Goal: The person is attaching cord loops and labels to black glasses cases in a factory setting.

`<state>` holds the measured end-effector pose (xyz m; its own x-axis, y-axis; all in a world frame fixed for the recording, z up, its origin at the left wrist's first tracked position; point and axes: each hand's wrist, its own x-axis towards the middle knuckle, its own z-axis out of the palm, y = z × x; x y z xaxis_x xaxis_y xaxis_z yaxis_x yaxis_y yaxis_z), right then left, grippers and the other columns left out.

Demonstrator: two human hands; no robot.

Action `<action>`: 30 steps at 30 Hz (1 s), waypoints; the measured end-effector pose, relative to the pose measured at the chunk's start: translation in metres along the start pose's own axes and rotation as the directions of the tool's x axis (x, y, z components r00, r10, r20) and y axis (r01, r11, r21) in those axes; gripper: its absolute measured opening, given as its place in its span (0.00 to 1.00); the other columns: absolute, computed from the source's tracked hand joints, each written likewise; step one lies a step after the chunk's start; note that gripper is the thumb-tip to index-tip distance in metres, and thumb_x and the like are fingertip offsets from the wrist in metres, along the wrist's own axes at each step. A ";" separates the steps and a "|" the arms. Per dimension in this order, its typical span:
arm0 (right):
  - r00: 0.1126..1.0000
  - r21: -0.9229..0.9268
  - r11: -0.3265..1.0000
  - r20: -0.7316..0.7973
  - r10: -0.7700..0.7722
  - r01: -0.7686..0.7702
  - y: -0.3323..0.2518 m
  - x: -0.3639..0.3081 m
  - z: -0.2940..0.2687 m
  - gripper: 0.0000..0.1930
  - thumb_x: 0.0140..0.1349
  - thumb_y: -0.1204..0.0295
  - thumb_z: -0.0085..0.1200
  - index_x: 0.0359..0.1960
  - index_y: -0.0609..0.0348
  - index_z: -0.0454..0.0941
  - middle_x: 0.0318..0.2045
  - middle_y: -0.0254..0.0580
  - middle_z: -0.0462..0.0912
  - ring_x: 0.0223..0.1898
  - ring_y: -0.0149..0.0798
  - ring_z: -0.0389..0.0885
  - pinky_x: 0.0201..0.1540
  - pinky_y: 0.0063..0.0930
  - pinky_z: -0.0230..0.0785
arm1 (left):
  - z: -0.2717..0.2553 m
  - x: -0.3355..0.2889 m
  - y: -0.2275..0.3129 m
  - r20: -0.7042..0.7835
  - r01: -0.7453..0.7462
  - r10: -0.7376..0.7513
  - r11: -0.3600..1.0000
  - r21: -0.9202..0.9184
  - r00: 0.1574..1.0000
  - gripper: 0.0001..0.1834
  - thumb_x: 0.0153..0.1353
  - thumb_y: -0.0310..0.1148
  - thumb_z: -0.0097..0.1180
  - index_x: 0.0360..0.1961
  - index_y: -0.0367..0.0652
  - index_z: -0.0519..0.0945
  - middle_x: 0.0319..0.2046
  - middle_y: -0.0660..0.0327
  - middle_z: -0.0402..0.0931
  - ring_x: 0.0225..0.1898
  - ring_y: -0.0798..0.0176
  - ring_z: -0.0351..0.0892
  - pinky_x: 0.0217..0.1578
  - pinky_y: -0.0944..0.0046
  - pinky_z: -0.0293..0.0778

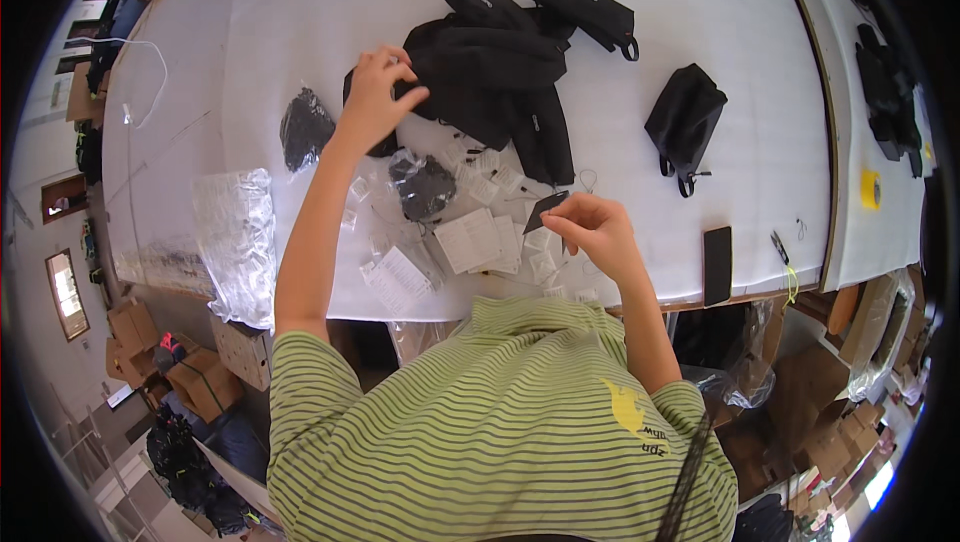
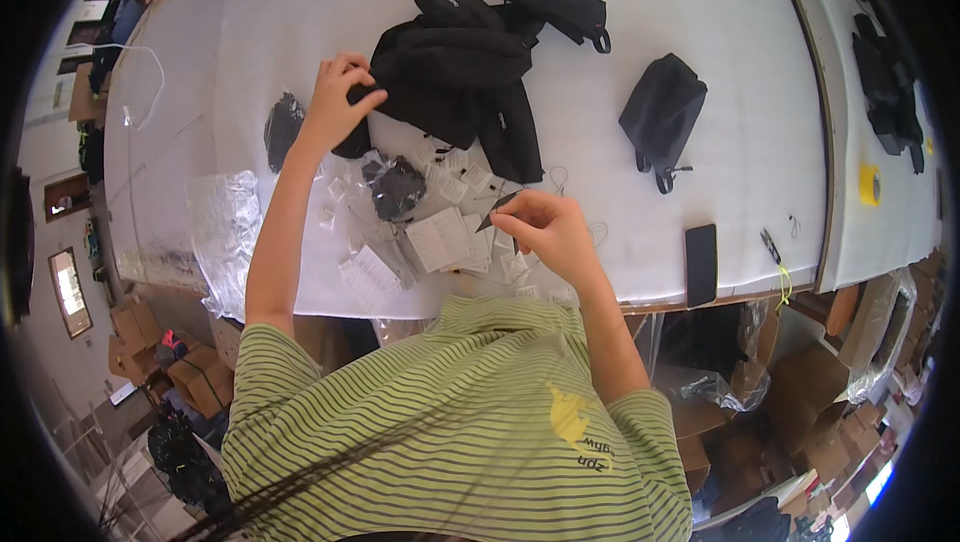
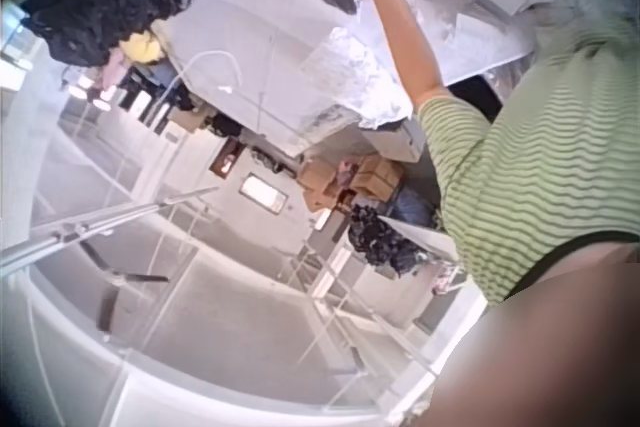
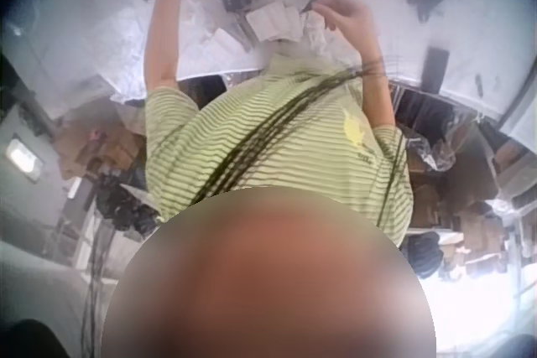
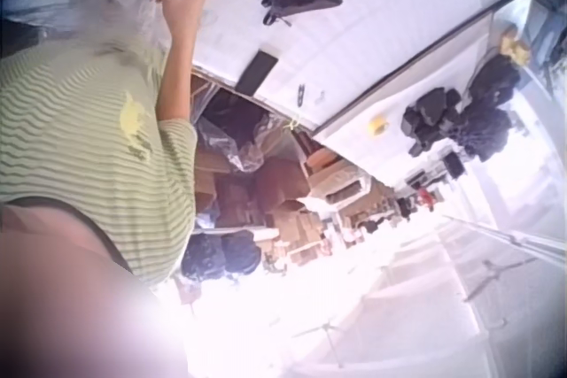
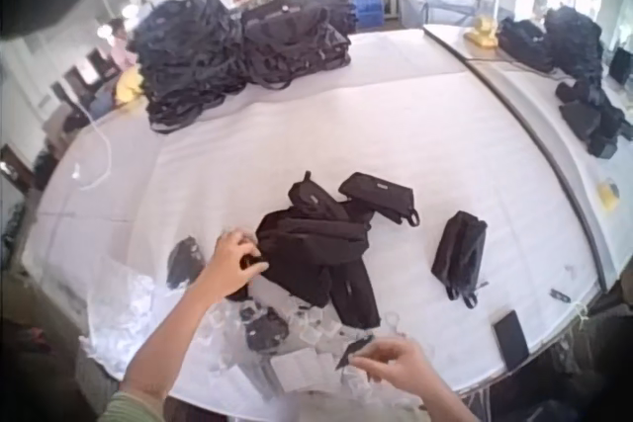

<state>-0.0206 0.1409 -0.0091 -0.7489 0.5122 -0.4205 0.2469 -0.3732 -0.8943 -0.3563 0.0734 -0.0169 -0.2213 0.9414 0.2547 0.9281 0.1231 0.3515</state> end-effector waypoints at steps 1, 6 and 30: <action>1.000 -0.003 1.000 0.001 0.004 -0.004 0.003 -0.003 0.004 0.06 0.54 0.71 0.61 0.27 0.61 0.81 0.15 0.26 0.75 0.16 0.18 0.68 0.20 0.14 0.58 | -0.012 -0.011 0.022 0.000 0.004 -0.004 1.000 -0.003 1.000 0.10 0.45 0.32 0.65 0.28 0.40 0.79 0.38 0.60 0.73 0.43 0.53 0.70 0.46 0.59 0.67; 0.986 -0.163 0.985 -0.143 -0.086 0.062 0.030 -0.018 0.037 0.07 0.53 0.70 0.62 0.27 0.60 0.81 0.11 0.27 0.70 0.15 0.19 0.66 0.18 0.18 0.55 | -0.021 -0.085 0.119 0.369 0.522 -0.371 0.636 -0.568 0.852 0.11 0.53 0.33 0.63 0.35 0.37 0.83 0.26 0.65 0.79 0.27 0.75 0.71 0.30 0.72 0.67; 0.966 0.105 0.961 -0.081 -0.247 0.255 0.059 -0.095 0.040 0.06 0.58 0.73 0.58 0.34 0.59 0.74 0.22 0.30 0.76 0.26 0.24 0.75 0.30 0.22 0.66 | 0.020 -0.187 0.232 0.084 0.366 -0.605 0.359 -0.859 0.792 0.05 0.60 0.28 0.55 0.35 0.38 0.74 0.24 0.68 0.72 0.23 0.76 0.65 0.26 0.76 0.62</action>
<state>0.0400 0.0394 -0.0160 -0.7346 0.6493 -0.1970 -0.0180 -0.3089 -0.9509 -0.0938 -0.0681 -0.0011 -0.7117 0.6972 -0.0865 -0.0045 0.1186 0.9929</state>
